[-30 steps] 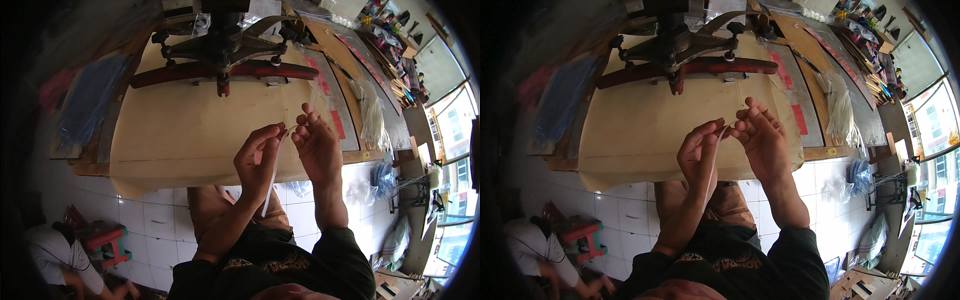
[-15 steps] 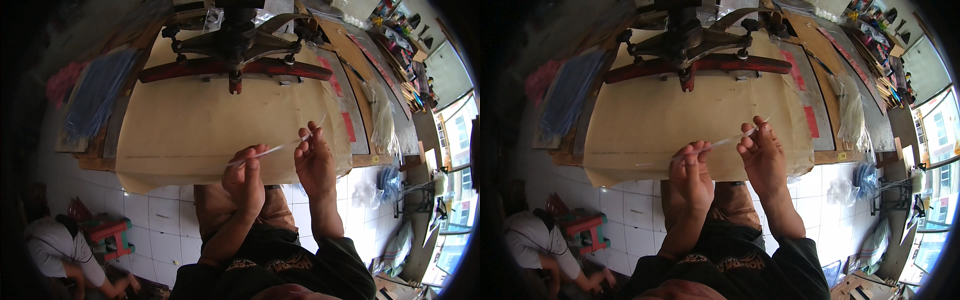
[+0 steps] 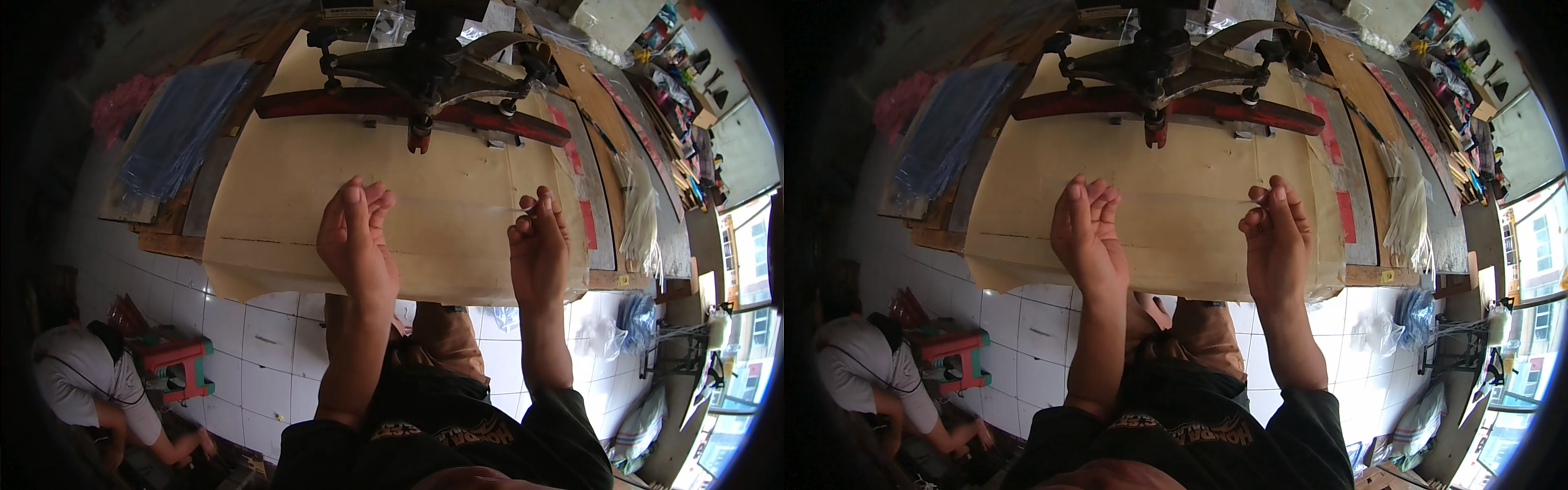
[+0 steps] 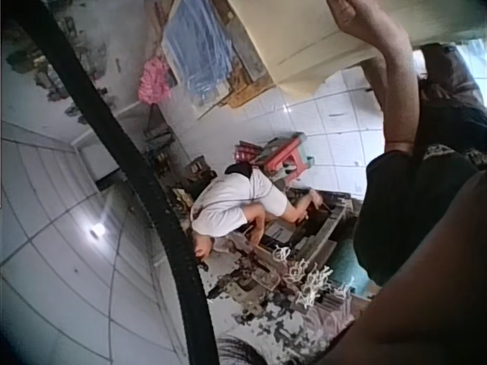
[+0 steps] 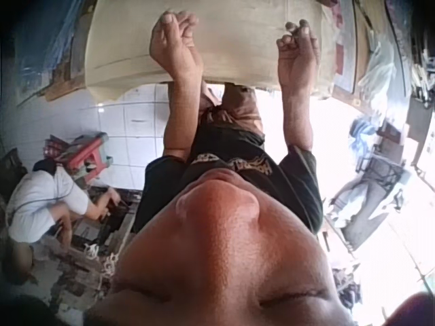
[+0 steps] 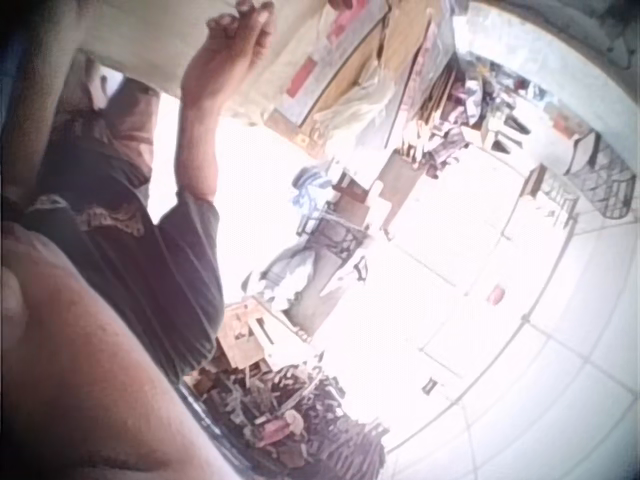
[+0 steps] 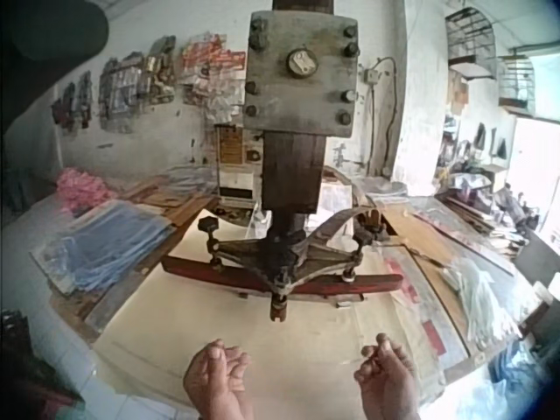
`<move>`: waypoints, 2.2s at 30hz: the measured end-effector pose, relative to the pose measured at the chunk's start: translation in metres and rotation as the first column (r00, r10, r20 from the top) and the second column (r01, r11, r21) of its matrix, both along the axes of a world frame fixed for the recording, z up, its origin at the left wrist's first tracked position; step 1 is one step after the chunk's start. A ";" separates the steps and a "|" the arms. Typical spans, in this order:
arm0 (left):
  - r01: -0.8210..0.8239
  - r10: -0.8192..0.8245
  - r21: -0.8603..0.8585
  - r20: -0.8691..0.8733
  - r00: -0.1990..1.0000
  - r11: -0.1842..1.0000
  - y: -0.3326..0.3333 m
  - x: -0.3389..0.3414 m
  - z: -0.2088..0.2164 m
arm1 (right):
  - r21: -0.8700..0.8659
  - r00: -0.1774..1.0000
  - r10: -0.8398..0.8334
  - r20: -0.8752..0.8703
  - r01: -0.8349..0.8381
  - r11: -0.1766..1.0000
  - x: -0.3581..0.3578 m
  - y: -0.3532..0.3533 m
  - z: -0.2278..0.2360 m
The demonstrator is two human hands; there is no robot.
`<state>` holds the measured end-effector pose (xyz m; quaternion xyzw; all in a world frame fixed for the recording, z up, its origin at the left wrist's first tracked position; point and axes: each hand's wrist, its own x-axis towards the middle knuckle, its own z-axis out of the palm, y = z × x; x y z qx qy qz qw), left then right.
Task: The person repeatedly places plastic bags and handles onto a work table and seals them using a press machine.
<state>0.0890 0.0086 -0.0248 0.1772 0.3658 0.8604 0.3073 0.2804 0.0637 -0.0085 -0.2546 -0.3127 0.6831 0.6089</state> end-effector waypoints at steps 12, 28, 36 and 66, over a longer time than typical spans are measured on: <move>-0.214 -0.463 -0.514 -0.852 0.246 0.831 0.085 -0.091 0.005 | 0.461 0.214 -0.427 0.879 -0.153 0.874 -0.035 0.093 -0.001; -0.233 -0.196 -0.175 -0.978 -0.068 0.956 0.110 -0.093 -0.015 | 0.673 -0.037 -0.765 0.643 -0.449 0.587 -0.037 0.128 -0.022; -0.284 -0.210 -0.139 -0.949 -0.237 0.949 0.110 -0.091 -0.013 | 0.629 -0.080 -0.796 0.601 -0.567 0.532 -0.042 0.111 -0.010; -0.293 -0.183 -0.085 -0.927 -0.327 0.952 0.109 -0.093 -0.011 | 0.645 -0.009 -0.809 0.588 -0.598 0.476 -0.051 0.110 -0.019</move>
